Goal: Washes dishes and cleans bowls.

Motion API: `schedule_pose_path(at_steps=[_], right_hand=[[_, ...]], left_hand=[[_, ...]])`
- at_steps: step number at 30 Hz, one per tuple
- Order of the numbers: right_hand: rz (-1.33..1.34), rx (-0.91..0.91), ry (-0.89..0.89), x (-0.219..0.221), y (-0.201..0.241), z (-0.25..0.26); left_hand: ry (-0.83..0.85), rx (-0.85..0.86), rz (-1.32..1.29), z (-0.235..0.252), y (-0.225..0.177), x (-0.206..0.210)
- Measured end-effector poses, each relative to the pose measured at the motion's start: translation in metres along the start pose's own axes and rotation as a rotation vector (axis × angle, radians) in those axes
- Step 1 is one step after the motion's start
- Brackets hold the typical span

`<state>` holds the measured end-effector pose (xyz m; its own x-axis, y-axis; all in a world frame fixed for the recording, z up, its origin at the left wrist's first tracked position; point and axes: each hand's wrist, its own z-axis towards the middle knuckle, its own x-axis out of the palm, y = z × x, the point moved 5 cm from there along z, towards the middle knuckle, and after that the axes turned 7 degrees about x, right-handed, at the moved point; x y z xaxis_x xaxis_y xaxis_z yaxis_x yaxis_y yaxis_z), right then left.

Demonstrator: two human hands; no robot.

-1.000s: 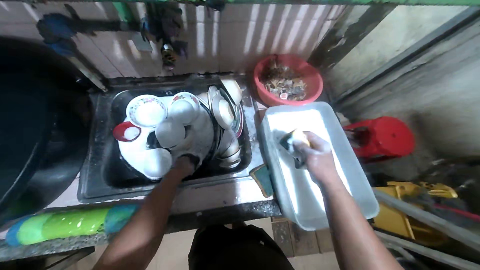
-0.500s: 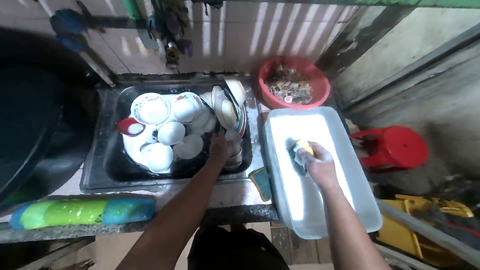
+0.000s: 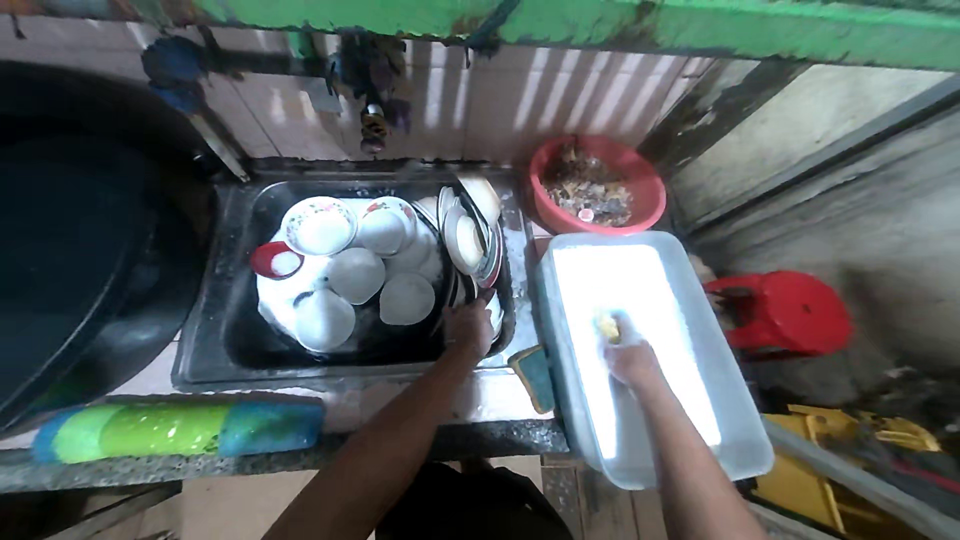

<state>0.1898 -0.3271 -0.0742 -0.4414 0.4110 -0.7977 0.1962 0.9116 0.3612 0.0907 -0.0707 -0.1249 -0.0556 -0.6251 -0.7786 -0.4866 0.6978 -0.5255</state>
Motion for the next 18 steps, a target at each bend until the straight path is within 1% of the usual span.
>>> schedule_pose_path(at_steps=[2,3,4,5,7,9,10,11,12,14,15,16,18], right_hand=[[0.288,-0.018,-0.014,-0.01,0.01,-0.016],[0.397,-0.055,-0.05,-0.014,0.019,-0.023],[0.452,-0.121,-0.084,-0.016,0.032,-0.033],[0.449,-0.189,-0.087,-0.016,0.049,-0.046],[0.318,-0.339,-0.051,-0.004,0.096,-0.078],[0.104,-0.463,-0.044,0.022,0.142,-0.1],[0.018,-0.488,-0.055,0.032,0.161,-0.103],[-0.03,-0.486,-0.072,0.035,0.176,-0.095],[-0.035,-0.467,-0.075,0.033,0.187,-0.08],[0.043,-0.352,0.033,0.028,0.198,-0.047],[0.062,-0.328,0.058,0.03,0.201,-0.045],[0.04,-0.356,0.028,0.032,0.209,-0.057],[-0.055,-0.458,-0.053,0.04,0.227,-0.098]], left_hand=[[-0.054,0.003,-0.257,-0.003,0.001,-0.013],[-0.054,-0.034,-0.401,0.0,0.004,-0.018],[-0.047,-0.074,-0.524,0.002,0.007,-0.021],[-0.05,-0.095,-0.613,0.002,0.009,-0.024],[-0.119,-0.068,-0.735,-0.003,0.002,-0.034],[-0.266,0.012,-0.904,-0.016,-0.012,-0.042],[-0.349,0.069,-1.017,-0.024,-0.018,-0.044],[-0.416,0.106,-1.015,-0.032,-0.023,-0.048],[-0.426,0.125,-0.92,-0.04,-0.027,-0.057],[-0.448,0.139,-0.796,-0.053,-0.028,-0.068],[-0.476,0.141,-0.76,-0.056,-0.025,-0.072],[-0.504,0.148,-0.721,-0.055,-0.021,-0.077],[-0.591,0.155,-0.631,-0.05,-0.011,-0.083]])
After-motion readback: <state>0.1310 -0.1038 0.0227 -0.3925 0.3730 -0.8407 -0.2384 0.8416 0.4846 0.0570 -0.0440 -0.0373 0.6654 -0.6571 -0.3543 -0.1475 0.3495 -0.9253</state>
